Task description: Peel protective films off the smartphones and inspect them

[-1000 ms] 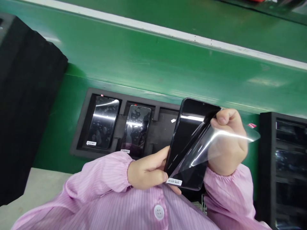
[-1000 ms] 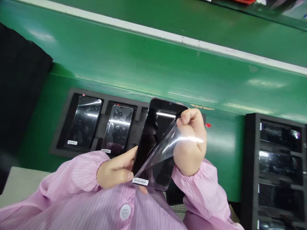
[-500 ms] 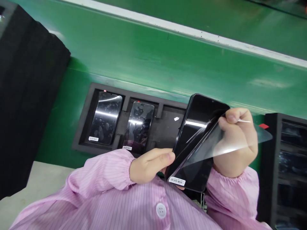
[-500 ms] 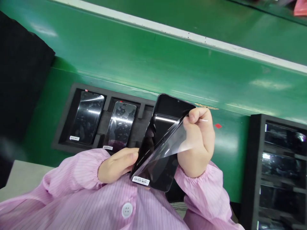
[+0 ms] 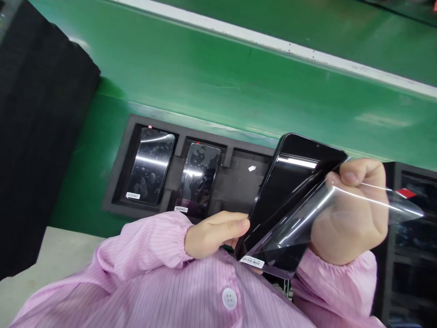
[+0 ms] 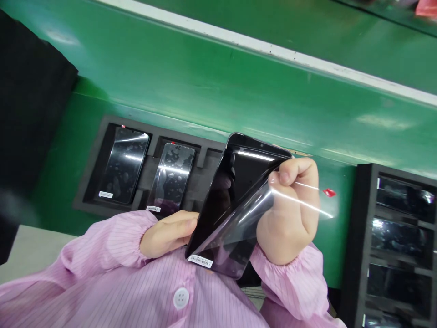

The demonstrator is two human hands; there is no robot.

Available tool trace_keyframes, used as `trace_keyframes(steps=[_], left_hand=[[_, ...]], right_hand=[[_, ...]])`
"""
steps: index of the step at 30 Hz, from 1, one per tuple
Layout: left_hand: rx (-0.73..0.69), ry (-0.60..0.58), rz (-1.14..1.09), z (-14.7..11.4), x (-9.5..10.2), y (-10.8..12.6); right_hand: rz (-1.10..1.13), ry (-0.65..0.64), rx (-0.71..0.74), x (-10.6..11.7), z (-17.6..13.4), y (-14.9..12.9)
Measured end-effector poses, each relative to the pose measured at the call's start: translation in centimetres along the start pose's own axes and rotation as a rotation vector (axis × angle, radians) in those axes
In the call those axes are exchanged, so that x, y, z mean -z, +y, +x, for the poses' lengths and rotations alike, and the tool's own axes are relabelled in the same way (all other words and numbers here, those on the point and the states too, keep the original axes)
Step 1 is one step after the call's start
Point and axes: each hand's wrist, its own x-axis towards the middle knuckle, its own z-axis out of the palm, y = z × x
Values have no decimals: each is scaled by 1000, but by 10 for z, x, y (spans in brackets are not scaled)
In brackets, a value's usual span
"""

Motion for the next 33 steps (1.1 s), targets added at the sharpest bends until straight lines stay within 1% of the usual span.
trace_keyframes(steps=[3, 7, 10, 13, 16, 21, 24, 33], left_hand=[[2, -4, -7, 0, 0, 0], [-1, -29, -51, 1, 1, -2], [11, -43, -80, 3, 3, -5], [20, -30, -91, 3, 4, -7], [14, -32, -104, 3, 4, -8], [11, 10, -114, 3, 3, -8], [15, 9, -99, 3, 2, -7], [-20, -40, -48, 0, -1, -2]], right_hand=[[-55, 17, 41, 0, -2, 0], [-81, 6, 39, 3, -4, -1], [-46, -9, -1, 4, -3, -4], [12, -52, -67, 5, -1, -6], [41, -78, -99, 5, 2, -5], [70, -73, -133, 4, 4, -2], [74, -67, -153, 4, 3, -1], [-50, -76, -18, 6, 0, 1]])
